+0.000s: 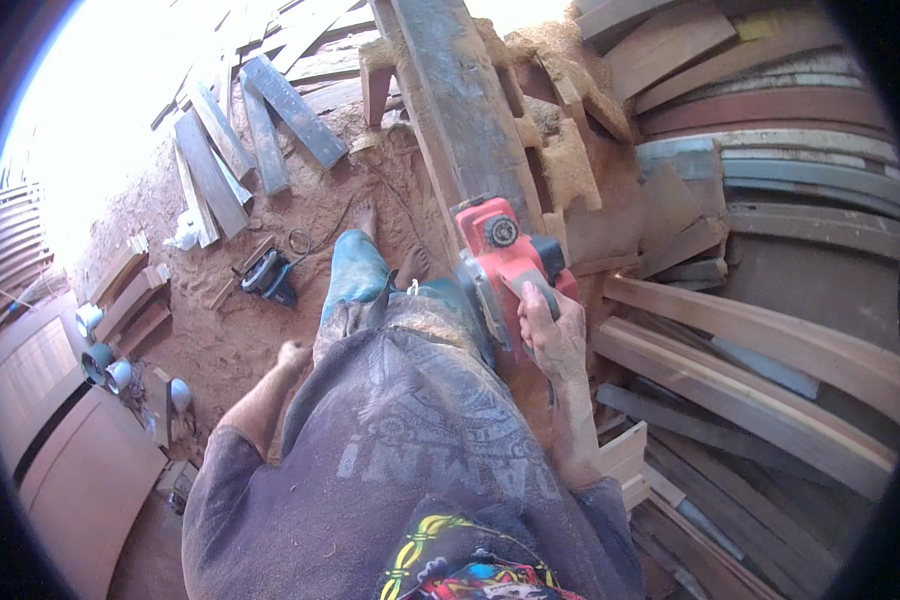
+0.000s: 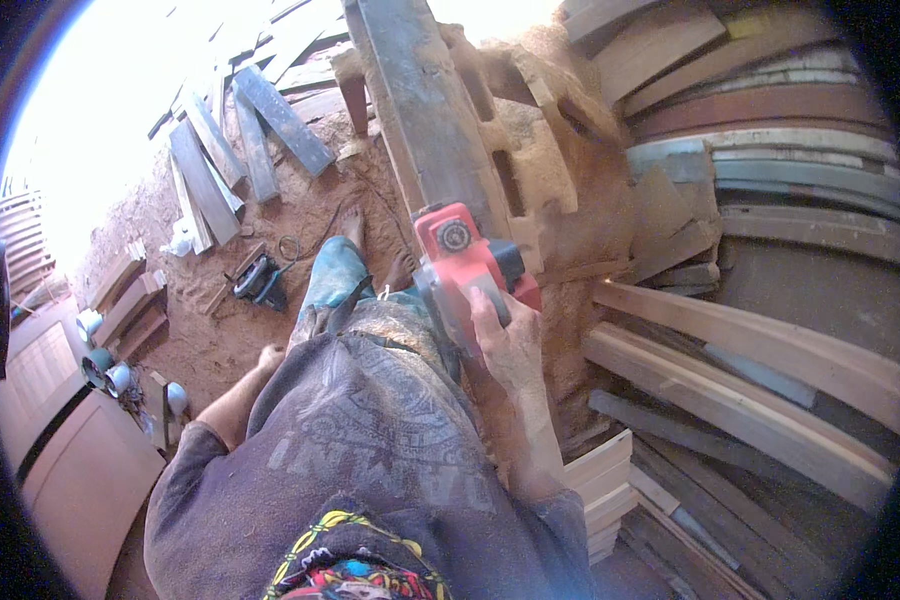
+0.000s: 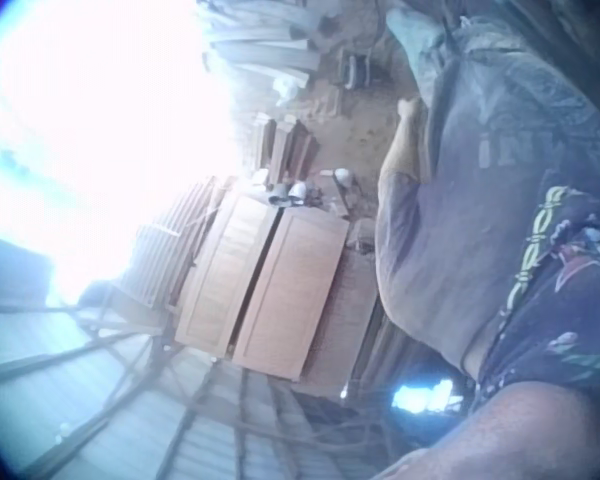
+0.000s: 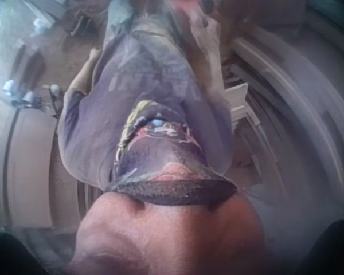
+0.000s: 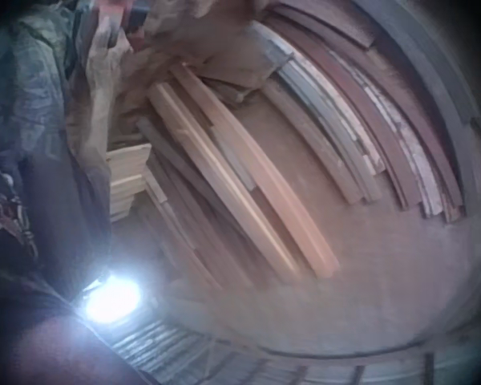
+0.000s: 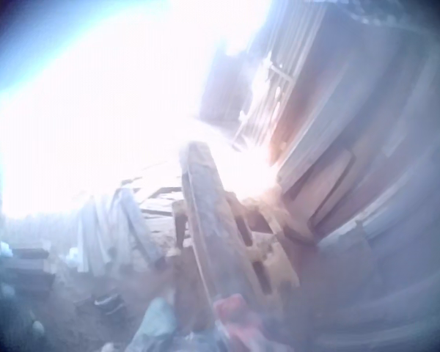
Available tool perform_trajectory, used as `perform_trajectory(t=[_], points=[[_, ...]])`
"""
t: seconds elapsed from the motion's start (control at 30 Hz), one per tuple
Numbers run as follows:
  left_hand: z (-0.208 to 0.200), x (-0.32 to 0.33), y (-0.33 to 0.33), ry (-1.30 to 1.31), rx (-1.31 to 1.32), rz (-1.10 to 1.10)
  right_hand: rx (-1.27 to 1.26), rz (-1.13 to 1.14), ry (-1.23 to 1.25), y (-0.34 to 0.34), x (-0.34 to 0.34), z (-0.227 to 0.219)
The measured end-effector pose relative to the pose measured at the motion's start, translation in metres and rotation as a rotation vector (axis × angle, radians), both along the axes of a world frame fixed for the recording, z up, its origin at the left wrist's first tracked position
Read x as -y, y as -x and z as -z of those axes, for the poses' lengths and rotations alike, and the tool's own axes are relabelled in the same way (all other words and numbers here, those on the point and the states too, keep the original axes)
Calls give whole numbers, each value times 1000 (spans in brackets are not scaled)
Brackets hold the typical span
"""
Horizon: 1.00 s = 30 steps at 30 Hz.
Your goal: The person uses a circular saw to cut a wooden plank, then picks up another plank and smooths its surface with an electric sander. The person handles the planks and tools directly, moving between cutting and sanding operations.
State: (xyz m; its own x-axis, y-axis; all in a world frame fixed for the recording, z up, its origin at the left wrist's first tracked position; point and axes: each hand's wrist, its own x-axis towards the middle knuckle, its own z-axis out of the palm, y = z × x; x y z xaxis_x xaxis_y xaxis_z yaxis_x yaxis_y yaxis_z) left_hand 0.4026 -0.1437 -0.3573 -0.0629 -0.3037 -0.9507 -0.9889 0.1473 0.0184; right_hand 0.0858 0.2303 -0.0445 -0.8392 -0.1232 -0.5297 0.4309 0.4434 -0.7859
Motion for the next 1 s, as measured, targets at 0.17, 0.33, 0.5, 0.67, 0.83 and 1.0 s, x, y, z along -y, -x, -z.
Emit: perform_trajectory(t=[0.17, 0.33, 0.5, 0.67, 0.83, 1.0], points=[[12, -86, 15, -153, -289, -307, -24, -35, 6, 48, 36, 5], [9, -71, 82, -182, -379, -437, -48, -72, -18, 101, 81, 10], [5, -29, 143, -189, -428, -472, -12, -89, -62, 157, 128, 13], [-5, -1, 159, -205, -418, -518, -34, -105, -5, 225, 193, 10], [-14, 8, 146, -228, -383, -600, -59, -131, 41, 296, 260, 10], [-14, 9, 119, -243, -366, -676, -242, -224, 102, 391, 332, 26]])
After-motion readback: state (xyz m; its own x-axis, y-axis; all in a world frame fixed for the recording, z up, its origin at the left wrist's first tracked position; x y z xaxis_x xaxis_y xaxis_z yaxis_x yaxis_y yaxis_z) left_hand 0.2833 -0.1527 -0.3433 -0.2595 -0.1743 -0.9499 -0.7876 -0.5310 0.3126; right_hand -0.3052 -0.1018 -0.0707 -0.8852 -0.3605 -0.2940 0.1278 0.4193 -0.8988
